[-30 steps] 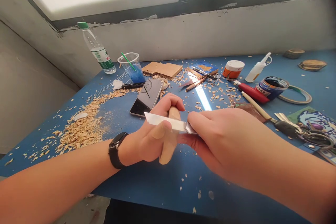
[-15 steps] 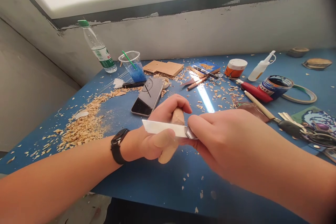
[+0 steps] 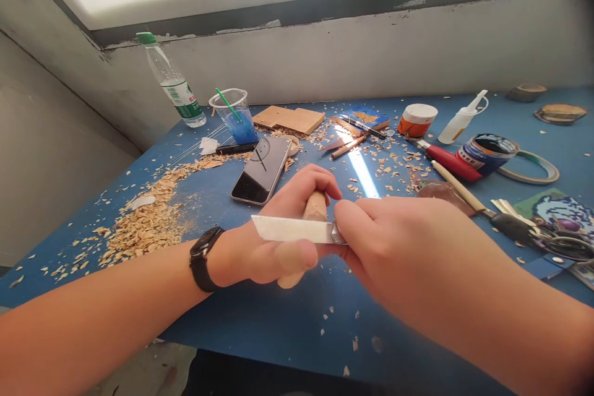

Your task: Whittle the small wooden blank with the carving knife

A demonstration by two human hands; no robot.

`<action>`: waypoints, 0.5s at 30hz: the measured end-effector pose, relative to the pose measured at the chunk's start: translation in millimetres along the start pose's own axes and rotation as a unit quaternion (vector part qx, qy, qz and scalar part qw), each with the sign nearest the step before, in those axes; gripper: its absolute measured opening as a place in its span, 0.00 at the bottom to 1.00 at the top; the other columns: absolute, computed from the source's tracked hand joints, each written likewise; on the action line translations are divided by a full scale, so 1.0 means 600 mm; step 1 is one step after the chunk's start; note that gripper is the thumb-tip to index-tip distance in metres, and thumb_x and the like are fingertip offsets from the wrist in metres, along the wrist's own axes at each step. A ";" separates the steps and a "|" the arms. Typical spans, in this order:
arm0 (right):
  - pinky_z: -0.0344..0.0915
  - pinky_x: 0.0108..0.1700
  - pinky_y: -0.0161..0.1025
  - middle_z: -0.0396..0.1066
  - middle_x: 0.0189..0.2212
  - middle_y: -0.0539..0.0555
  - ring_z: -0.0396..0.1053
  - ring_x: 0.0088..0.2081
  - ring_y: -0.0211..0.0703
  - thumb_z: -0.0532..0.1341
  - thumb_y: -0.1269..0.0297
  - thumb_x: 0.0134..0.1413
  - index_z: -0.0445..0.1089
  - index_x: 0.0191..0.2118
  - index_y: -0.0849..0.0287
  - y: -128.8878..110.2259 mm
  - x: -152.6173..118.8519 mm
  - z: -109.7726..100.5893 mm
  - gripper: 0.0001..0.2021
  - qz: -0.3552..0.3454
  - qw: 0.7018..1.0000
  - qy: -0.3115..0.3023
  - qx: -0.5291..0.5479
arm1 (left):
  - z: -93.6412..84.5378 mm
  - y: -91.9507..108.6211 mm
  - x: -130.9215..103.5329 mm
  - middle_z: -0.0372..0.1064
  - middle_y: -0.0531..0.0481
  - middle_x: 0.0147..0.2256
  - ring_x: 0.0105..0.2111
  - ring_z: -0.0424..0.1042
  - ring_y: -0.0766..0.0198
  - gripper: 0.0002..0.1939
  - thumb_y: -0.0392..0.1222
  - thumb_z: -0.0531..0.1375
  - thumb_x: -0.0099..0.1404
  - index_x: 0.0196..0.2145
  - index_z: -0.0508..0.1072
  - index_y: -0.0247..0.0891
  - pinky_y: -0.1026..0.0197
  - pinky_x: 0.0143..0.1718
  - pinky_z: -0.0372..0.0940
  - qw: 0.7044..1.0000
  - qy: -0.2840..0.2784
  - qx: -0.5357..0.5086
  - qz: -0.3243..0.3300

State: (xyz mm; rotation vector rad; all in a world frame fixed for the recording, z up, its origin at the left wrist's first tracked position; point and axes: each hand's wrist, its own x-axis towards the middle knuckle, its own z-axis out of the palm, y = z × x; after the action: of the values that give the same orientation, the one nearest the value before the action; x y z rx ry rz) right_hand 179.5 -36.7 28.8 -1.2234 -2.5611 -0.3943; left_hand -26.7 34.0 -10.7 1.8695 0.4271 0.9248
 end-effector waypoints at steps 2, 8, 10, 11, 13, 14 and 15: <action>0.39 0.20 0.41 0.66 0.20 0.46 0.61 0.17 0.40 0.68 0.72 0.48 0.67 0.32 0.56 -0.001 0.000 0.000 0.09 0.001 1.000 0.005 -0.003 | -0.002 -0.002 -0.001 0.65 0.42 0.48 0.45 0.65 0.49 0.40 0.79 0.64 0.57 0.49 0.73 0.39 0.47 0.47 0.68 1.000 -0.003 0.002 0.002; 0.40 0.20 0.39 0.66 0.19 0.46 0.63 0.18 0.40 0.68 0.73 0.48 0.67 0.32 0.56 0.000 -0.003 0.000 0.10 0.025 1.000 -0.002 -0.007 | -0.004 0.006 0.000 0.67 0.37 0.53 0.56 0.67 0.40 0.41 0.77 0.60 0.63 0.55 0.73 0.37 0.41 0.56 0.67 0.999 -0.012 0.039 0.007; 0.40 0.21 0.39 0.66 0.19 0.45 0.63 0.18 0.40 0.67 0.74 0.49 0.67 0.32 0.55 0.000 -0.003 -0.001 0.09 0.027 1.000 -0.006 -0.006 | -0.003 0.011 0.001 0.69 0.37 0.53 0.56 0.68 0.40 0.42 0.76 0.61 0.62 0.55 0.74 0.36 0.40 0.58 0.66 0.999 -0.011 0.045 0.007; 0.40 0.21 0.39 0.66 0.19 0.45 0.63 0.18 0.40 0.67 0.74 0.48 0.67 0.32 0.55 -0.001 -0.003 -0.001 0.10 0.026 1.000 -0.006 -0.008 | -0.003 0.012 0.001 0.70 0.36 0.52 0.56 0.69 0.40 0.42 0.77 0.61 0.62 0.56 0.74 0.35 0.40 0.59 0.66 0.999 -0.010 0.043 0.000; 0.40 0.21 0.39 0.66 0.19 0.45 0.63 0.18 0.40 0.68 0.74 0.48 0.66 0.32 0.55 -0.001 -0.002 -0.002 0.10 0.024 1.000 -0.002 -0.015 | -0.002 0.015 -0.001 0.72 0.37 0.49 0.53 0.71 0.40 0.43 0.77 0.60 0.63 0.57 0.73 0.35 0.40 0.56 0.68 0.999 -0.011 0.035 -0.019; 0.39 0.21 0.39 0.65 0.19 0.45 0.62 0.18 0.40 0.68 0.73 0.48 0.66 0.32 0.55 -0.002 -0.002 -0.002 0.10 0.021 1.000 -0.001 -0.020 | -0.002 0.015 -0.002 0.74 0.38 0.46 0.50 0.73 0.41 0.43 0.77 0.58 0.64 0.57 0.72 0.35 0.41 0.55 0.69 0.999 -0.010 0.034 -0.027; 0.39 0.21 0.39 0.64 0.19 0.45 0.62 0.17 0.40 0.67 0.73 0.48 0.65 0.31 0.55 -0.002 -0.002 -0.002 0.10 0.017 1.000 0.001 -0.025 | -0.002 0.016 -0.003 0.75 0.40 0.42 0.47 0.74 0.43 0.41 0.76 0.57 0.66 0.57 0.72 0.35 0.42 0.53 0.69 0.999 -0.010 0.035 -0.035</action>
State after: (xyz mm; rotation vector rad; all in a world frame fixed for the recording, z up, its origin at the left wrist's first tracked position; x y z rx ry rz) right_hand 179.6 -38.6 29.5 -1.2818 -2.5394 -0.4557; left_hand -29.4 29.2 -2.7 1.9138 0.5155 0.8539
